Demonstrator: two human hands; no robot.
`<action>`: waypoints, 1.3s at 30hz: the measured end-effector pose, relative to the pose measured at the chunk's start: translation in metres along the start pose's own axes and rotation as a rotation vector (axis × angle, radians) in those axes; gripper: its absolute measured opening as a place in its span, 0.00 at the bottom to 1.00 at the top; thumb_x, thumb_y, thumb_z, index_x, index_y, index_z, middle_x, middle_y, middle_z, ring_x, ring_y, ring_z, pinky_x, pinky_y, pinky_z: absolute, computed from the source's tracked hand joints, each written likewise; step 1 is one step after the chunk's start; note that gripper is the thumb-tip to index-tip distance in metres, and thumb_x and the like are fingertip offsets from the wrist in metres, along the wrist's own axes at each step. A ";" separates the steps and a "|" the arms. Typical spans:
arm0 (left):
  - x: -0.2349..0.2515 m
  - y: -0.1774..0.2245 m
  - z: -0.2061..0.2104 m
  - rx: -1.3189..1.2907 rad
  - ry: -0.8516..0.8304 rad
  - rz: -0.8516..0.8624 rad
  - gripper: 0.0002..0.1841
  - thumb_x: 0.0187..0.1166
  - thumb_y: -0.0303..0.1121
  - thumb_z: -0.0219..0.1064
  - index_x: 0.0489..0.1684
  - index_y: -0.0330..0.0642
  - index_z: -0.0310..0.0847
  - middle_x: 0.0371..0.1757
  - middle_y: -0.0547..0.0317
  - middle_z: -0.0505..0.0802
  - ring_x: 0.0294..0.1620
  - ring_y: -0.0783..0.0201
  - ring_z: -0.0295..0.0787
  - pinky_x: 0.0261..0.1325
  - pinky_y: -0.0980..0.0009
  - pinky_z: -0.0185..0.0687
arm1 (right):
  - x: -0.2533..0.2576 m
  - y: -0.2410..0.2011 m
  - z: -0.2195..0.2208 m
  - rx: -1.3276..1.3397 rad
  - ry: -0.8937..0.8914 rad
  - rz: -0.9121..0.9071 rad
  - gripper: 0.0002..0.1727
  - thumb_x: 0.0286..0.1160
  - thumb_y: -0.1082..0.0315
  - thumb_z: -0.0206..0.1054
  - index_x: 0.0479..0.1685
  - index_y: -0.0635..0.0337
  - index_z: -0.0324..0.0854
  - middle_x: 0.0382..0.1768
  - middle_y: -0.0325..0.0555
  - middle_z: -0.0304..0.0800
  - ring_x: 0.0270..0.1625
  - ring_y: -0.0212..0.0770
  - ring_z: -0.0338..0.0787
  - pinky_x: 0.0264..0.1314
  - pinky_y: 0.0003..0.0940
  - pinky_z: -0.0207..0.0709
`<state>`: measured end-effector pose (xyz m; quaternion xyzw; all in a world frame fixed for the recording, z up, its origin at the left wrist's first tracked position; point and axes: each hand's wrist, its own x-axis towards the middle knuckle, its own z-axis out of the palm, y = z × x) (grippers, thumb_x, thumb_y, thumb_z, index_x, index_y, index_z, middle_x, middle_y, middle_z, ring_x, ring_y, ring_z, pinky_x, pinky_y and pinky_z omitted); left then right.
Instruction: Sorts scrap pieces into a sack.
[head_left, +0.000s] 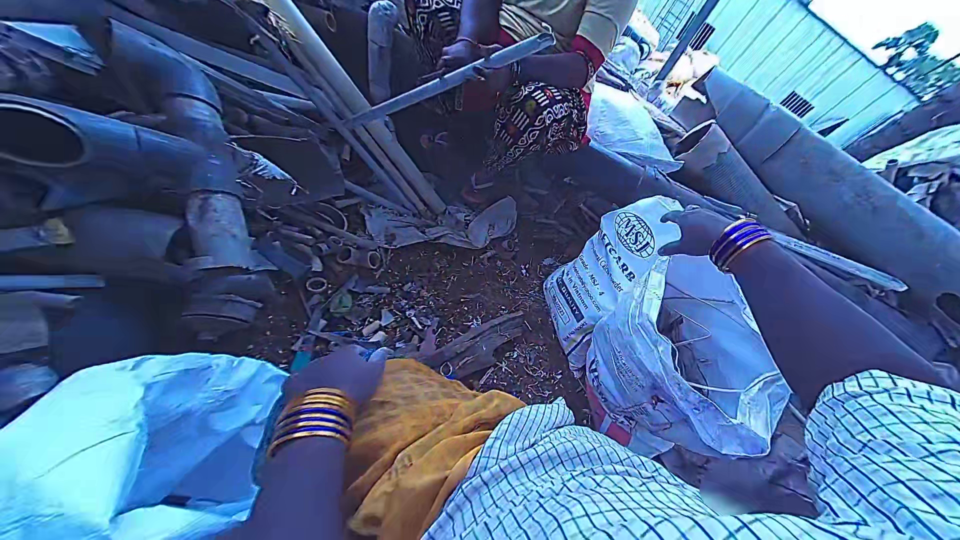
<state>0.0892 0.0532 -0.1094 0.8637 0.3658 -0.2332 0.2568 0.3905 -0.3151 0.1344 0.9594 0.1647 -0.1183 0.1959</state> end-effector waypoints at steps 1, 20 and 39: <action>-0.003 -0.002 -0.003 -0.016 0.001 -0.002 0.32 0.92 0.57 0.49 0.73 0.36 0.80 0.71 0.32 0.86 0.78 0.35 0.79 0.77 0.31 0.65 | 0.012 -0.028 -0.009 0.051 0.086 -0.140 0.33 0.77 0.58 0.75 0.77 0.67 0.75 0.70 0.72 0.80 0.75 0.70 0.79 0.78 0.67 0.67; 0.028 -0.020 0.011 -0.297 0.468 -0.148 0.17 0.85 0.36 0.59 0.46 0.32 0.92 0.45 0.39 0.96 0.51 0.40 0.94 0.57 0.39 0.82 | 0.155 -0.566 0.256 0.000 -0.421 -1.505 0.16 0.89 0.70 0.56 0.60 0.72 0.85 0.60 0.68 0.88 0.69 0.68 0.84 0.73 0.67 0.70; 0.040 -0.026 0.015 -0.286 0.501 -0.107 0.19 0.82 0.40 0.57 0.43 0.35 0.93 0.42 0.44 0.96 0.48 0.44 0.94 0.55 0.40 0.81 | 0.257 -0.538 0.256 -0.204 -0.267 -1.154 0.17 0.80 0.71 0.64 0.65 0.62 0.86 0.72 0.61 0.83 0.82 0.66 0.73 0.90 0.69 0.44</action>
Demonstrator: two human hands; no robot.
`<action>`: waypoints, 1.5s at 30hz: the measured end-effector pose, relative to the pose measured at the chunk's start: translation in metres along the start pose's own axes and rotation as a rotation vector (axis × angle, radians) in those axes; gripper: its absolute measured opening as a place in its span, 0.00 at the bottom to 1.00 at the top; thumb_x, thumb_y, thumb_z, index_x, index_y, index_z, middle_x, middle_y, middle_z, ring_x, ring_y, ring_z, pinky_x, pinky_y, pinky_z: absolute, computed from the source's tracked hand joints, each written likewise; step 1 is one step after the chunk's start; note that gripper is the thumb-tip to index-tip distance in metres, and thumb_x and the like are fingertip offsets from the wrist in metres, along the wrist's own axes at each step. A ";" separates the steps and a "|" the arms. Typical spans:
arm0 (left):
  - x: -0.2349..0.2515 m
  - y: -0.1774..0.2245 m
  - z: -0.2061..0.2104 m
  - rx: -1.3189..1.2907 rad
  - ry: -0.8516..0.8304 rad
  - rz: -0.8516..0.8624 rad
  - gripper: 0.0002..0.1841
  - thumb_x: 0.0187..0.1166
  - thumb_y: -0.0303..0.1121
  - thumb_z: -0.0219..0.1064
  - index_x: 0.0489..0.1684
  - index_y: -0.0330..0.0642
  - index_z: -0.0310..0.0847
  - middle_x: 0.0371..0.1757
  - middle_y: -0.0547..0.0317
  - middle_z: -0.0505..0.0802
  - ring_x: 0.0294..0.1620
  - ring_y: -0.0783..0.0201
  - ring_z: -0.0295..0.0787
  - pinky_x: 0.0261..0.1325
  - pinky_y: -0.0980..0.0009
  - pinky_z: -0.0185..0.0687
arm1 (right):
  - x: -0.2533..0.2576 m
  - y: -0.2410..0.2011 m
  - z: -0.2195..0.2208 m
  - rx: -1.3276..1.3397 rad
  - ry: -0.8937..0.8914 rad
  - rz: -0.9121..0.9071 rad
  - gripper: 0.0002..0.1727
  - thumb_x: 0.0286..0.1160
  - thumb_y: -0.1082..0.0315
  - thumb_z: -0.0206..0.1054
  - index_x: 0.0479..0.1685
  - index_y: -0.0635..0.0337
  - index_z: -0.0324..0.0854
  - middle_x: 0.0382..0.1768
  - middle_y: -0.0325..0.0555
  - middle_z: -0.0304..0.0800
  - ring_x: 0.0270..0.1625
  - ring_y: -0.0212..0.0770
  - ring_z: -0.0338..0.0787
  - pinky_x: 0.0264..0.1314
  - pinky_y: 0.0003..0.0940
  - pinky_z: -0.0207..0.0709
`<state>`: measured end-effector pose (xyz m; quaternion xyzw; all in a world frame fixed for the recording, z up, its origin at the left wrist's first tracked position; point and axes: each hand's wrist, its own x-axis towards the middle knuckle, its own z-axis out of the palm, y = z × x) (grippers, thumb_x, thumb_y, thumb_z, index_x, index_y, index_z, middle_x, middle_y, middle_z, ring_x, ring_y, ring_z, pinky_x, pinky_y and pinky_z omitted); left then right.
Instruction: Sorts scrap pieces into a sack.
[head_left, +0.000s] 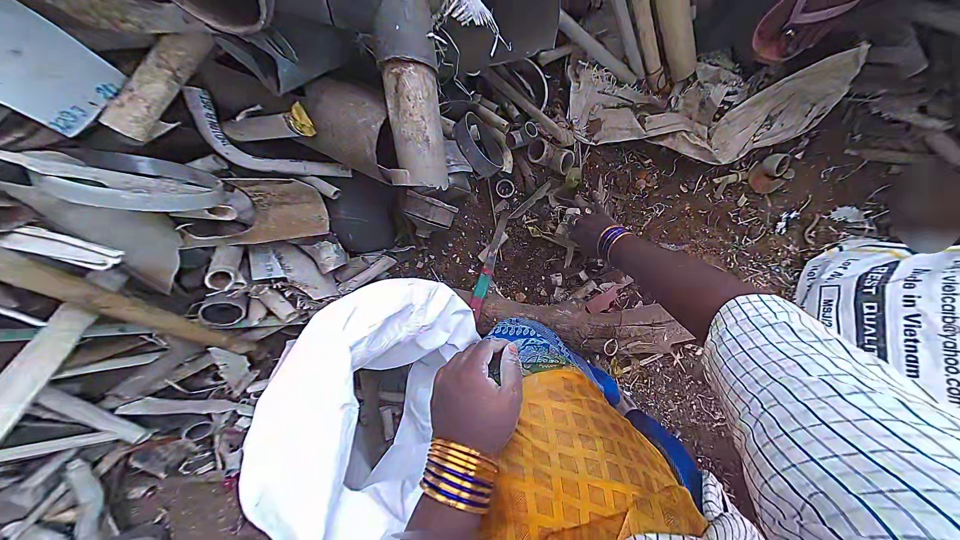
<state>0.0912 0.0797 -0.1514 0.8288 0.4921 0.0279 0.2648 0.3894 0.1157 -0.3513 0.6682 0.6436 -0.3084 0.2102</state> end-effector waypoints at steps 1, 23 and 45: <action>0.000 0.000 0.000 -0.002 0.005 0.006 0.19 0.82 0.40 0.57 0.43 0.35 0.93 0.42 0.44 0.96 0.49 0.44 0.94 0.55 0.41 0.81 | -0.003 -0.002 -0.001 -0.021 0.014 -0.028 0.17 0.81 0.71 0.63 0.66 0.61 0.86 0.71 0.62 0.84 0.82 0.67 0.73 0.91 0.71 0.39; 0.000 0.008 0.004 0.005 0.043 0.023 0.19 0.82 0.41 0.56 0.42 0.38 0.93 0.42 0.46 0.97 0.48 0.46 0.95 0.54 0.45 0.82 | 0.007 0.029 0.056 -0.231 -0.081 -0.448 0.22 0.74 0.66 0.74 0.66 0.61 0.87 0.79 0.57 0.78 0.90 0.63 0.63 0.95 0.65 0.35; 0.000 0.009 0.004 -0.010 0.046 0.011 0.18 0.82 0.39 0.59 0.42 0.38 0.94 0.41 0.49 0.97 0.48 0.50 0.95 0.55 0.47 0.83 | 0.012 -0.006 0.041 -0.013 0.365 -0.421 0.26 0.75 0.59 0.66 0.71 0.59 0.84 0.81 0.60 0.75 0.92 0.64 0.58 0.93 0.67 0.38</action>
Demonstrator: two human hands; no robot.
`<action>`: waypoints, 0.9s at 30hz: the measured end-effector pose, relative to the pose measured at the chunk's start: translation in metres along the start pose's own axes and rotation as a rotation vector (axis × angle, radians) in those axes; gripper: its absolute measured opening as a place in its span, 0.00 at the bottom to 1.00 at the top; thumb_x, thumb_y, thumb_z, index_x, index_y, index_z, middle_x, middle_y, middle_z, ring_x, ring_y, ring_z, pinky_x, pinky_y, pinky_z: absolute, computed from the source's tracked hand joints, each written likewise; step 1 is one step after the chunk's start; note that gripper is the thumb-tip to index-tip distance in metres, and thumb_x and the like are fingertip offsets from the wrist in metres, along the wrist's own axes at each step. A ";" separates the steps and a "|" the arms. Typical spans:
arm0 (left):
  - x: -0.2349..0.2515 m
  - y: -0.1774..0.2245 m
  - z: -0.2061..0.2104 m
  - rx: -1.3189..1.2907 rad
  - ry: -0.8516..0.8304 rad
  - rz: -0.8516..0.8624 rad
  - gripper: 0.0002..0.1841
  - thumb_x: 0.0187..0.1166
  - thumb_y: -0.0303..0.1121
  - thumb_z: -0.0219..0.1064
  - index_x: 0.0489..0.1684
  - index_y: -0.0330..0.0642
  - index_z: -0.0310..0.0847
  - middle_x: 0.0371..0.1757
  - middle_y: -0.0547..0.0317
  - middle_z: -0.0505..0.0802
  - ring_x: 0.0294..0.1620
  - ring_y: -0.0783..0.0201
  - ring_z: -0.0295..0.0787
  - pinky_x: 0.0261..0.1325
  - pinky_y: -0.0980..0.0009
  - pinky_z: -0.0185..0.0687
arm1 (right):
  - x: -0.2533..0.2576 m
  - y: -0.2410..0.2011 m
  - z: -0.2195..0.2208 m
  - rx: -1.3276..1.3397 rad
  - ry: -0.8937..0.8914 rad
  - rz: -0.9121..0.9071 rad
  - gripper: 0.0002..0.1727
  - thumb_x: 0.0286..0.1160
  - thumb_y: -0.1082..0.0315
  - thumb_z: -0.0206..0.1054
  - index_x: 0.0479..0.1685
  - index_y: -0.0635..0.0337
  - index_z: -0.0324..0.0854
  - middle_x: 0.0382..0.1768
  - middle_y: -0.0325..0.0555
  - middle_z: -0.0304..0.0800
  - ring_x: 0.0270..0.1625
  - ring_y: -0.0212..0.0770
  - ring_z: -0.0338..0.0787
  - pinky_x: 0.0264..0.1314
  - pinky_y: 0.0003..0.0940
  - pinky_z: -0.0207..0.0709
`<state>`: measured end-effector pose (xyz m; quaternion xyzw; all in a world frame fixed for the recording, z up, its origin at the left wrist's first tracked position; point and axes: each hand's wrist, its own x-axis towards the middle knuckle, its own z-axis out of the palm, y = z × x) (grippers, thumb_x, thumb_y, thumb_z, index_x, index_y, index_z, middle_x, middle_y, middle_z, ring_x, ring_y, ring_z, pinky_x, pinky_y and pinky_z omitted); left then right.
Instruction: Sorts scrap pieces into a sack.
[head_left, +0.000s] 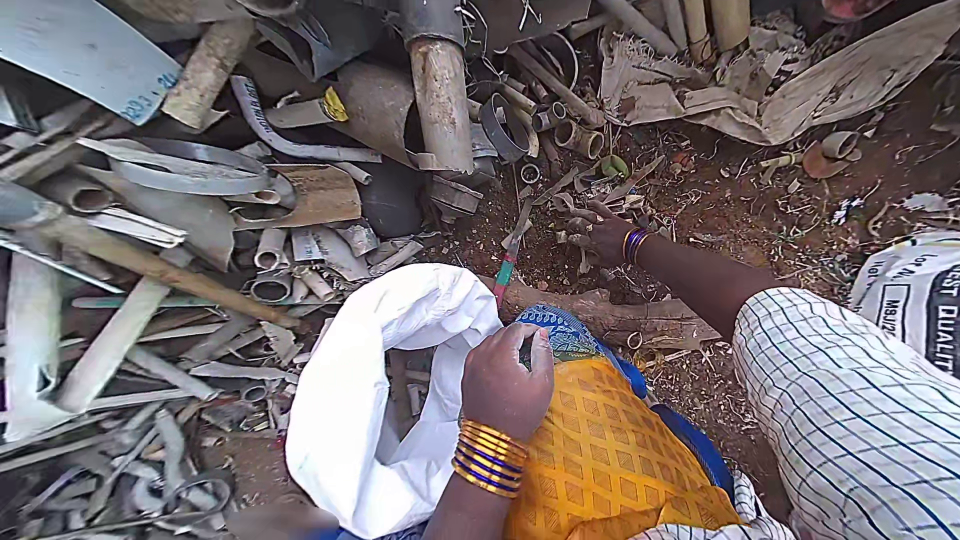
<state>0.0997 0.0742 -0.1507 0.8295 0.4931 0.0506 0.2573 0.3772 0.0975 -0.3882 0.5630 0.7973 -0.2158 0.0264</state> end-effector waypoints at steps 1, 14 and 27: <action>0.001 0.000 -0.002 -0.001 -0.004 -0.004 0.17 0.82 0.39 0.59 0.42 0.38 0.94 0.41 0.49 0.97 0.48 0.51 0.95 0.55 0.48 0.83 | 0.012 -0.008 -0.009 0.022 0.011 -0.009 0.28 0.73 0.57 0.67 0.72 0.59 0.82 0.80 0.62 0.76 0.90 0.65 0.62 0.91 0.66 0.44; 0.006 -0.001 0.001 0.027 -0.008 -0.019 0.19 0.81 0.40 0.58 0.40 0.37 0.94 0.39 0.48 0.97 0.46 0.50 0.95 0.54 0.46 0.84 | 0.125 -0.142 -0.040 0.561 -0.105 0.284 0.36 0.78 0.75 0.65 0.89 0.54 0.65 0.65 0.70 0.84 0.70 0.69 0.84 0.70 0.65 0.77; 0.011 -0.002 0.000 -0.019 0.000 -0.012 0.17 0.80 0.39 0.60 0.40 0.37 0.93 0.39 0.49 0.97 0.45 0.52 0.96 0.53 0.48 0.85 | 0.056 -0.101 -0.032 0.889 0.236 0.540 0.18 0.84 0.71 0.65 0.69 0.69 0.82 0.68 0.67 0.86 0.76 0.63 0.82 0.82 0.58 0.68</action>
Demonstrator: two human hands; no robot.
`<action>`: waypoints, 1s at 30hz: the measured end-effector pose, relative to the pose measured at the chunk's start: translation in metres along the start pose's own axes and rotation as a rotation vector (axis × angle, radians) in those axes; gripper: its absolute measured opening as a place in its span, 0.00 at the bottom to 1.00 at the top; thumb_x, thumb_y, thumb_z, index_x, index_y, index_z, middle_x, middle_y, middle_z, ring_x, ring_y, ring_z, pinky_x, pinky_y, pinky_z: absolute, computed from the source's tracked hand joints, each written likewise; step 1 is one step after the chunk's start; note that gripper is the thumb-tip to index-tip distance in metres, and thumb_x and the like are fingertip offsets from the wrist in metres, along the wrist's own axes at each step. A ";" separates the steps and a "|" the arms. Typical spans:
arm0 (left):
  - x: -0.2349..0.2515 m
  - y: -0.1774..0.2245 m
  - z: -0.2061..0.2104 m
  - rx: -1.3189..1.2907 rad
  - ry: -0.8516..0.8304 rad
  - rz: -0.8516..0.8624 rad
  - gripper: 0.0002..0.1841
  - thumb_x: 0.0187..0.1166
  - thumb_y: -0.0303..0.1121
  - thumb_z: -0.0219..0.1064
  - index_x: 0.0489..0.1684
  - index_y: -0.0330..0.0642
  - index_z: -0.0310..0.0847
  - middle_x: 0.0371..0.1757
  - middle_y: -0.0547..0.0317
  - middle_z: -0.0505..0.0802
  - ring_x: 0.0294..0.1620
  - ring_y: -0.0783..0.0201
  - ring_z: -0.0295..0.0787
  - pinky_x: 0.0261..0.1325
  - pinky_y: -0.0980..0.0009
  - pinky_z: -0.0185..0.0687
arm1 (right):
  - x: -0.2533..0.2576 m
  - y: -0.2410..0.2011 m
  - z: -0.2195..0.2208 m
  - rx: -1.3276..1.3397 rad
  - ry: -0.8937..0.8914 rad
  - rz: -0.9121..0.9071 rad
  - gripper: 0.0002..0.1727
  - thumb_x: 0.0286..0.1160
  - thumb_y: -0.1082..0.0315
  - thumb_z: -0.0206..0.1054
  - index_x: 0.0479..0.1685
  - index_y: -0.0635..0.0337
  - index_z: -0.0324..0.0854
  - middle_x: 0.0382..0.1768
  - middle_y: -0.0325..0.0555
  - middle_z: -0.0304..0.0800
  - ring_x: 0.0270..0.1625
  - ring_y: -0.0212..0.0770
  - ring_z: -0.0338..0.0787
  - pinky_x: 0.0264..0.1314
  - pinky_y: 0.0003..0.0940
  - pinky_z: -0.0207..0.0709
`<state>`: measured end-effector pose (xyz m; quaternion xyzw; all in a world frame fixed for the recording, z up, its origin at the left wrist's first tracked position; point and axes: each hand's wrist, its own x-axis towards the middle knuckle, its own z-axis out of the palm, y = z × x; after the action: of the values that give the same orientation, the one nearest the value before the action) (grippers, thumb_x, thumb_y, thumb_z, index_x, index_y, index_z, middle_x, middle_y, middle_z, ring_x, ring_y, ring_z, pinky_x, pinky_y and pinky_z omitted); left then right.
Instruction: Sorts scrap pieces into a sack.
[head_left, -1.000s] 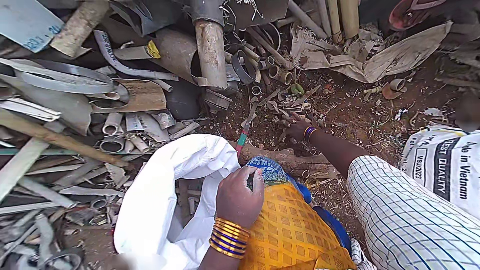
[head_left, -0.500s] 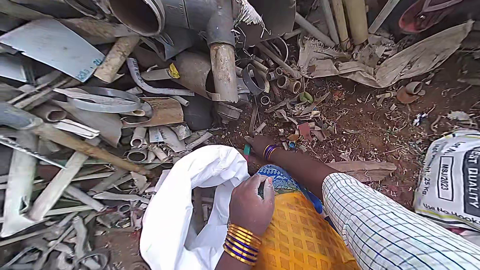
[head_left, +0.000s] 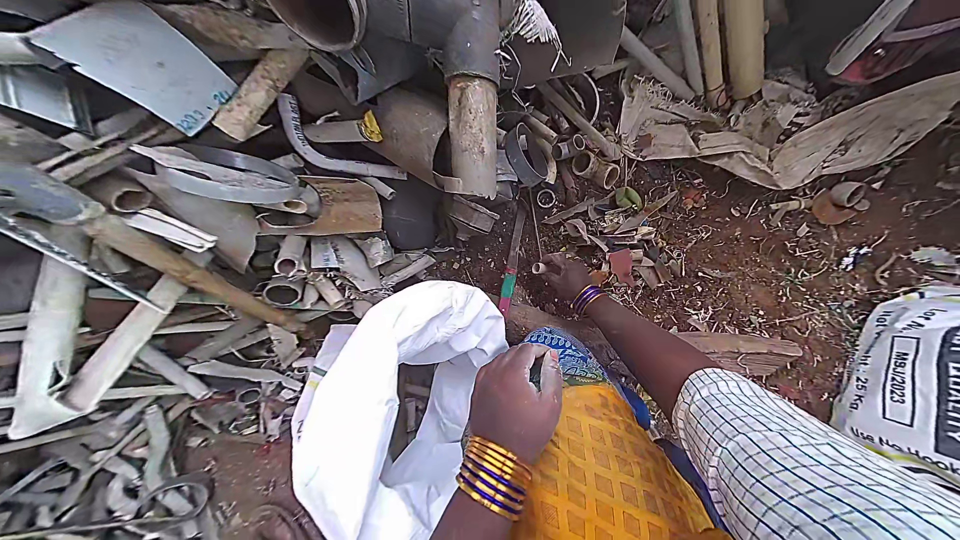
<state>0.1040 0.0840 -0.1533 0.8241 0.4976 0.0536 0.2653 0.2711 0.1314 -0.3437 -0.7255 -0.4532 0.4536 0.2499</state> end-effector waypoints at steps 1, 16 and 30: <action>0.000 0.001 0.000 -0.009 -0.002 -0.002 0.17 0.80 0.39 0.60 0.40 0.37 0.93 0.40 0.48 0.97 0.45 0.51 0.96 0.53 0.47 0.85 | -0.008 0.001 -0.004 0.114 0.062 -0.022 0.18 0.81 0.74 0.67 0.67 0.71 0.82 0.66 0.67 0.87 0.72 0.62 0.85 0.79 0.57 0.71; -0.009 0.009 -0.019 -0.085 -0.104 -0.038 0.17 0.85 0.39 0.60 0.48 0.38 0.93 0.38 0.50 0.96 0.41 0.54 0.93 0.50 0.52 0.84 | -0.067 0.018 -0.006 0.166 0.110 0.144 0.28 0.82 0.71 0.66 0.80 0.69 0.68 0.61 0.69 0.87 0.59 0.61 0.91 0.67 0.57 0.80; -0.032 -0.002 -0.006 -0.100 0.172 0.144 0.15 0.78 0.37 0.62 0.35 0.36 0.93 0.19 0.55 0.88 0.19 0.60 0.82 0.29 0.60 0.80 | -0.050 -0.049 -0.008 -0.017 -0.232 -0.056 0.28 0.88 0.65 0.60 0.85 0.66 0.67 0.78 0.65 0.76 0.80 0.58 0.78 0.84 0.52 0.66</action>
<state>0.0843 0.0596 -0.1429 0.8359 0.4547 0.1677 0.2578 0.2479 0.1107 -0.2803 -0.6573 -0.5031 0.5235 0.2020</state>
